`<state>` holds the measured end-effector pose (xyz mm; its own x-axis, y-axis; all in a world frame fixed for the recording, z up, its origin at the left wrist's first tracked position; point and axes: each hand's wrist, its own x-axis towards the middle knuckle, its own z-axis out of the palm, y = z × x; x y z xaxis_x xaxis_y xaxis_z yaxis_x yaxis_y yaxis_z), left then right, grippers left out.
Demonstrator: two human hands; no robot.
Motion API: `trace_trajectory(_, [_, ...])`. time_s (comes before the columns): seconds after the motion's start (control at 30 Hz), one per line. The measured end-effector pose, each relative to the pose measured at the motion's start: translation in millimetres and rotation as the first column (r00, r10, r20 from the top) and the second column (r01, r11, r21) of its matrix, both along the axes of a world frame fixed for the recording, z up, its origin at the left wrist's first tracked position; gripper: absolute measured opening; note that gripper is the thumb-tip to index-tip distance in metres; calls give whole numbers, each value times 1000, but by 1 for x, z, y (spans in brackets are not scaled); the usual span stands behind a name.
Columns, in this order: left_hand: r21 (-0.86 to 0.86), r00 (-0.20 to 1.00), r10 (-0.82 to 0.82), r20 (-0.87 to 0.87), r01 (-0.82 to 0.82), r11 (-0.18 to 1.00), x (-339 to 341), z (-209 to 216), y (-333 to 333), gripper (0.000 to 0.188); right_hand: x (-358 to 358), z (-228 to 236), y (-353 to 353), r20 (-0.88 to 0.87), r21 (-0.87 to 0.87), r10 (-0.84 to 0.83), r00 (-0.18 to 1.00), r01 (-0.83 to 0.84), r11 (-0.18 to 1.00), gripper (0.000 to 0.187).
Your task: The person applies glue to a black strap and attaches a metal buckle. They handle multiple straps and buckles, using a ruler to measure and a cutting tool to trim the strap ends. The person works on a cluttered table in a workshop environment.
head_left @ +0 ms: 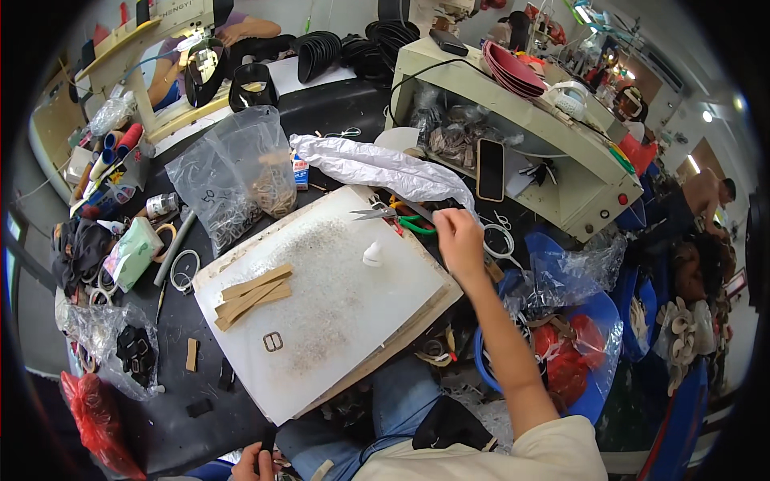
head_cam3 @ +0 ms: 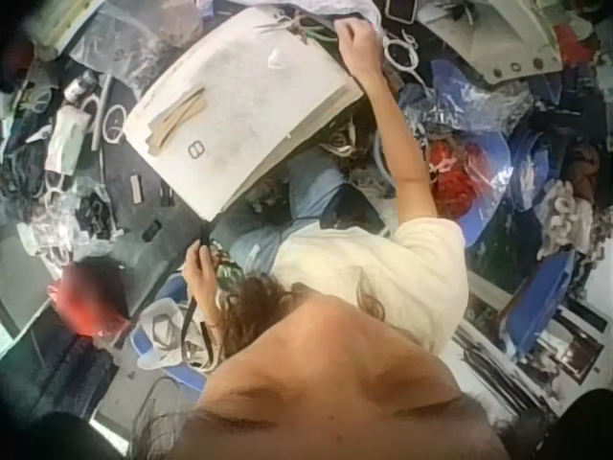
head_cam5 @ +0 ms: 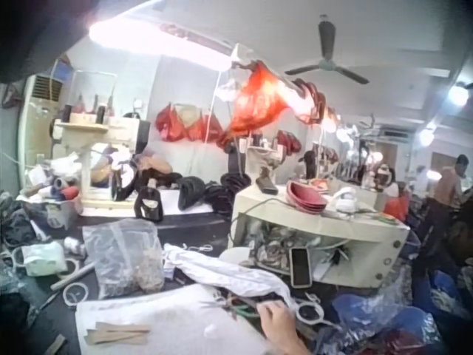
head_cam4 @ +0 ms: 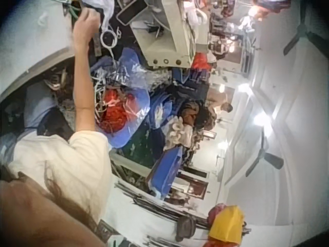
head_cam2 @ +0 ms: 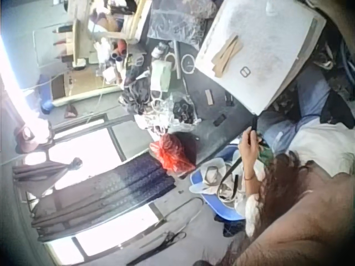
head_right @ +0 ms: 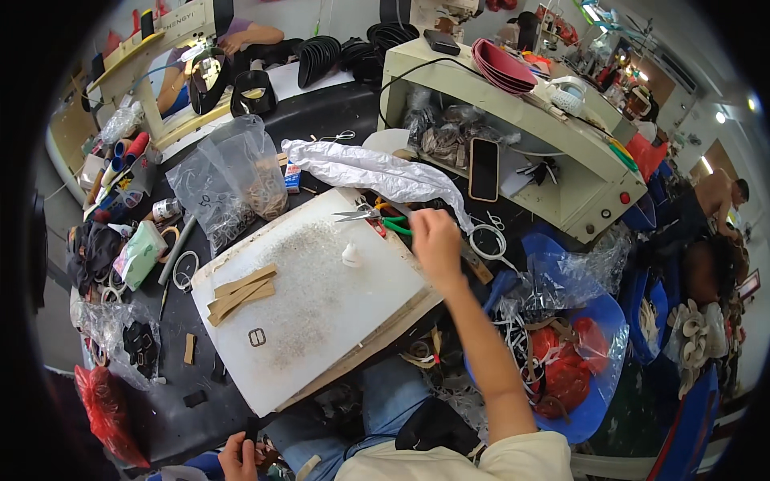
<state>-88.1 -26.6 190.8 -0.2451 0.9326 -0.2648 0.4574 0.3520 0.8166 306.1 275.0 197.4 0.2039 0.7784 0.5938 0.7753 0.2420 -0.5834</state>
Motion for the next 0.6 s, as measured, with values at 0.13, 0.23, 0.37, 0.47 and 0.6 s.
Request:
trace_trajectory(0.13, [58,998,-39,-39,42,997,17,5,13,18,54,-51,46,337,-294,32,941,73,953,26])
trace_trajectory(0.23, [94,995,-79,-63,85,992,20,-3,12,19,57,-59,59,353,-387,49,934,99,917,29])
trace_trajectory(0.37, [126,1000,-15,-9,16,992,11,-23,4,17,72,-24,41,301,-322,117,946,-15,947,31])
trace_trajectory(0.47, [89,990,100,96,-108,990,6,-16,-7,18,86,26,-12,304,-358,148,941,-31,933,24])
trace_trajectory(0.6, [-22,962,181,203,-180,983,0,0,0,14,116,54,-111,-179,-263,66,982,-113,958,27])
